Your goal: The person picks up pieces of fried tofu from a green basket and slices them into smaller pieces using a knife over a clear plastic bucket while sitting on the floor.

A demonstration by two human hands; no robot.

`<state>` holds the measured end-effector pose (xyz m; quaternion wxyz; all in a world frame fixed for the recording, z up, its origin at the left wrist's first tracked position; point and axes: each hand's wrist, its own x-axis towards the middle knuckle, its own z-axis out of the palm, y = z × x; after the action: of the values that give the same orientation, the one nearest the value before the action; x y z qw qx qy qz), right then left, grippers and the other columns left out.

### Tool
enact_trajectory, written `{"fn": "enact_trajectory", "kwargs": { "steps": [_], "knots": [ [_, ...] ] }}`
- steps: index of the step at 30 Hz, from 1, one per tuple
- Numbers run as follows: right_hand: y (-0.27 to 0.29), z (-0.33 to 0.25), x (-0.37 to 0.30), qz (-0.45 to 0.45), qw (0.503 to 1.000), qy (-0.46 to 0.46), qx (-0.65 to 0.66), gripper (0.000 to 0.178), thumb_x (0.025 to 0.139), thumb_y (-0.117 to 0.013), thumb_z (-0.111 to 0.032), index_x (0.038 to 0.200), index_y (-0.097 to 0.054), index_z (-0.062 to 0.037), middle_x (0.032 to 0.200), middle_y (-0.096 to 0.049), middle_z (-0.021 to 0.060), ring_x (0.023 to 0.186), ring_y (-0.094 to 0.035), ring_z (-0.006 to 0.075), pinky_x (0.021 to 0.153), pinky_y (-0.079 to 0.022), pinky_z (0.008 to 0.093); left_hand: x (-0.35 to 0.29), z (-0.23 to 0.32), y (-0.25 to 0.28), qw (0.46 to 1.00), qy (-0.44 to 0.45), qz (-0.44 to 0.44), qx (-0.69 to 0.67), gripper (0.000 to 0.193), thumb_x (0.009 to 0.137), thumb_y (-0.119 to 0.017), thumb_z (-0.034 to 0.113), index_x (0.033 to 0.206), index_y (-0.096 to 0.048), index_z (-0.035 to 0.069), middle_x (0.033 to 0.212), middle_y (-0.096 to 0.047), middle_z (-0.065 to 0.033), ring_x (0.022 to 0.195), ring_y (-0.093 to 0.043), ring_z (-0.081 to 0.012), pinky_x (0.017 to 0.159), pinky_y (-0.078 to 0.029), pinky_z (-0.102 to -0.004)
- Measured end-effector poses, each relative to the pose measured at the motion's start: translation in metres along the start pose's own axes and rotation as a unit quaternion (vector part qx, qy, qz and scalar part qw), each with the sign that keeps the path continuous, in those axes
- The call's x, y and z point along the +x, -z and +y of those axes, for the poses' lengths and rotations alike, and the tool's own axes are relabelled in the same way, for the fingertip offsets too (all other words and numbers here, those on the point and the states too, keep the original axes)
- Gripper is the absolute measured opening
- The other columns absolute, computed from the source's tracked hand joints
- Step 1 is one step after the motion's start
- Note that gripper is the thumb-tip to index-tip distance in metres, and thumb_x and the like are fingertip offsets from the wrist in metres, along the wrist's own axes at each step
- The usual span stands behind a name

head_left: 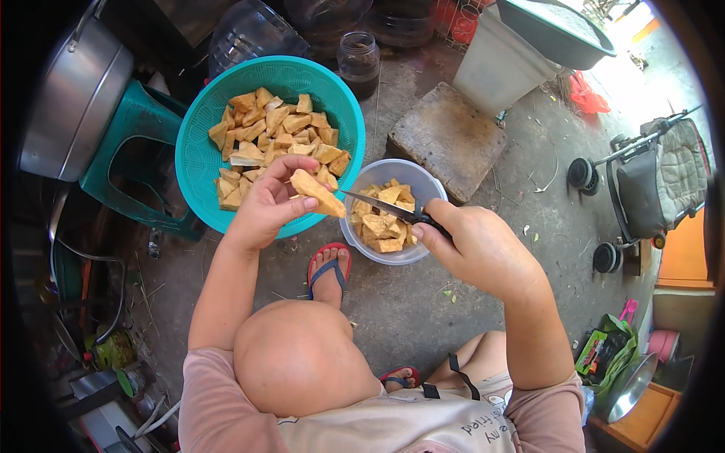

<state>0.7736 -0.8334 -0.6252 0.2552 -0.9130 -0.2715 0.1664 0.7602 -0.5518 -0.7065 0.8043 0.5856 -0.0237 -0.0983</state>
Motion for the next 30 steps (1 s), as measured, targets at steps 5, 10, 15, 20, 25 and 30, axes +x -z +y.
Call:
{"fn": "enact_trajectory", "kwargs": {
  "steps": [5, 10, 15, 20, 25, 30],
  "knots": [
    [-0.002, -0.001, 0.002, -0.004, 1.0, -0.001, -0.019, 0.029, 0.09, -0.055, -0.028, 0.085, -0.057, 0.0005, 0.069, -0.062, 0.0203, 0.067, -0.061, 0.0395, 0.062, -0.048, 0.0485, 0.004, -0.011, -0.007, 0.999, 0.011, -0.034, -0.006, 0.043, 0.08, -0.069, 0.001, 0.119, -0.051, 0.005, 0.113, -0.057, -0.0074, 0.105, -0.058, -0.017, 0.092, -0.049, -0.0312],
    [0.001, -0.003, 0.0, -0.018, 0.999, -0.027, -0.016, 0.03, 0.09, -0.055, -0.028, 0.083, -0.058, 0.0002, 0.069, -0.062, 0.0202, 0.068, -0.062, 0.039, 0.062, -0.049, 0.0481, 0.004, -0.014, -0.007, 0.999, 0.011, -0.027, -0.018, 0.042, 0.081, -0.069, 0.001, 0.119, -0.051, 0.005, 0.111, -0.06, -0.0068, 0.104, -0.058, -0.0163, 0.091, -0.049, -0.031],
    [-0.004, -0.004, 0.004, -0.011, 0.999, -0.013, -0.027, 0.03, 0.091, -0.054, -0.029, 0.083, -0.059, 0.0001, 0.07, -0.062, 0.0203, 0.068, -0.063, 0.038, 0.063, -0.049, 0.0479, 0.005, -0.013, -0.011, 0.999, 0.011, -0.05, 0.006, 0.039, 0.082, -0.068, 0.001, 0.117, -0.052, 0.005, 0.108, -0.062, -0.0066, 0.104, -0.058, -0.016, 0.091, -0.049, -0.0313],
    [-0.006, -0.009, 0.005, -0.026, 0.999, -0.022, -0.033, 0.03, 0.091, -0.054, -0.029, 0.084, -0.06, 0.0, 0.07, -0.063, 0.0199, 0.069, -0.063, 0.0372, 0.064, -0.05, 0.0475, 0.006, -0.016, -0.018, 0.998, -0.003, -0.064, 0.016, 0.038, 0.082, -0.068, 0.002, 0.117, -0.052, 0.006, 0.108, -0.061, -0.0061, 0.103, -0.058, -0.0158, 0.09, -0.048, -0.0315],
    [-0.003, 0.0, -0.005, -0.037, 0.998, -0.033, -0.048, 0.03, 0.092, -0.052, -0.028, 0.084, -0.059, -0.0003, 0.072, -0.064, 0.0194, 0.07, -0.064, 0.0372, 0.065, -0.05, 0.0473, 0.01, -0.025, -0.018, 0.999, -0.007, -0.049, 0.003, 0.037, 0.082, -0.068, 0.002, 0.116, -0.053, 0.006, 0.108, -0.06, -0.0047, 0.105, -0.057, -0.0145, 0.091, -0.047, -0.0304],
    [-0.012, 0.006, -0.008, -0.034, 0.998, -0.031, -0.045, 0.024, 0.089, -0.057, -0.024, 0.084, -0.055, -0.0004, 0.066, -0.059, 0.0212, 0.067, -0.059, 0.0403, 0.061, -0.045, 0.0494, 0.012, -0.029, -0.019, 0.996, 0.018, -0.077, 0.029, 0.039, 0.083, -0.068, 0.003, 0.119, -0.052, 0.006, 0.114, -0.058, -0.0035, 0.107, -0.055, -0.0138, 0.092, -0.046, -0.0303]
  ]
}}
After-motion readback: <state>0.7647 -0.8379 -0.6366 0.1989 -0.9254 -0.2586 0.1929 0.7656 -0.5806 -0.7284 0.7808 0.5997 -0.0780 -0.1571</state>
